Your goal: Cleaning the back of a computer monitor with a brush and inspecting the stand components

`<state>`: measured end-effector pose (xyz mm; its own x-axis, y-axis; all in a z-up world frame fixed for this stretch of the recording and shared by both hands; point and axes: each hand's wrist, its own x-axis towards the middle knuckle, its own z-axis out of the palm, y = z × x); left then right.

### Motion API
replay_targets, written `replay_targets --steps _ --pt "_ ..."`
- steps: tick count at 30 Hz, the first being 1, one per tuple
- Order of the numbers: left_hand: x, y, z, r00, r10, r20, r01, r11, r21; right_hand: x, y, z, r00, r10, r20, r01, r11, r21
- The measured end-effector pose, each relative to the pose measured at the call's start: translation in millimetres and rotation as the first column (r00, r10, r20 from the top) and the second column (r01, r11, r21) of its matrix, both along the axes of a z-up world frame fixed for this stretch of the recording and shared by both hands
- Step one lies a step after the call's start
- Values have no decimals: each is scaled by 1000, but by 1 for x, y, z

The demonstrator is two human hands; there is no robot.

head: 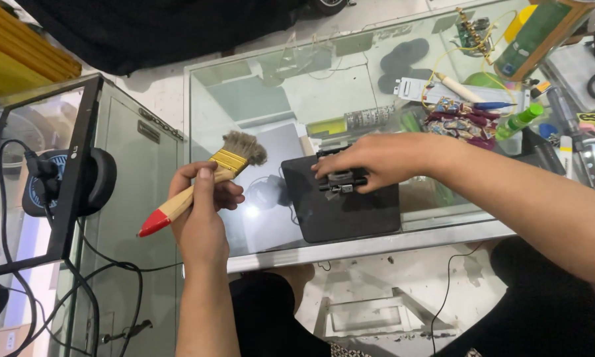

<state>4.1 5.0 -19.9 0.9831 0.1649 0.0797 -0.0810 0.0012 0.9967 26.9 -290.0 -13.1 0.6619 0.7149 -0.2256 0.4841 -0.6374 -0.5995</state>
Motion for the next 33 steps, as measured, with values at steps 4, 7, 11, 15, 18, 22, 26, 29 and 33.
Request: replay_targets --steps 4,7,11,15,18,22,26,29,33 --pt "2 -3 1 1000 -17 -18 17 1000 13 5 2 1 997 -36 -75 35 999 -7" --pt "3 -5 4 998 -26 -54 28 998 50 9 -8 -16 1000 -24 -8 25 992 127" --pt "5 -9 5 986 -35 -163 59 988 143 4 -18 -27 998 -42 52 32 983 181" --pt "5 -7 0 983 -52 -174 85 979 185 -4 -22 -42 989 -93 114 77 987 140" --pt "3 -7 -2 984 -86 -155 111 981 159 -15 -36 -63 972 -86 217 29 967 254" --pt "-1 -18 3 967 -40 -250 89 979 186 -38 -48 -46 947 -320 36 320 947 9" --pt "-5 -19 0 972 -27 -232 93 956 277 -68 -111 -10 803 -529 276 523 846 100" --pt "-10 -27 5 981 -3 -192 66 944 324 -91 -163 21 517 -833 200 822 548 157" --pt "-7 -33 -3 987 32 -160 27 936 352 -115 -218 -4 262 -951 164 939 290 185"
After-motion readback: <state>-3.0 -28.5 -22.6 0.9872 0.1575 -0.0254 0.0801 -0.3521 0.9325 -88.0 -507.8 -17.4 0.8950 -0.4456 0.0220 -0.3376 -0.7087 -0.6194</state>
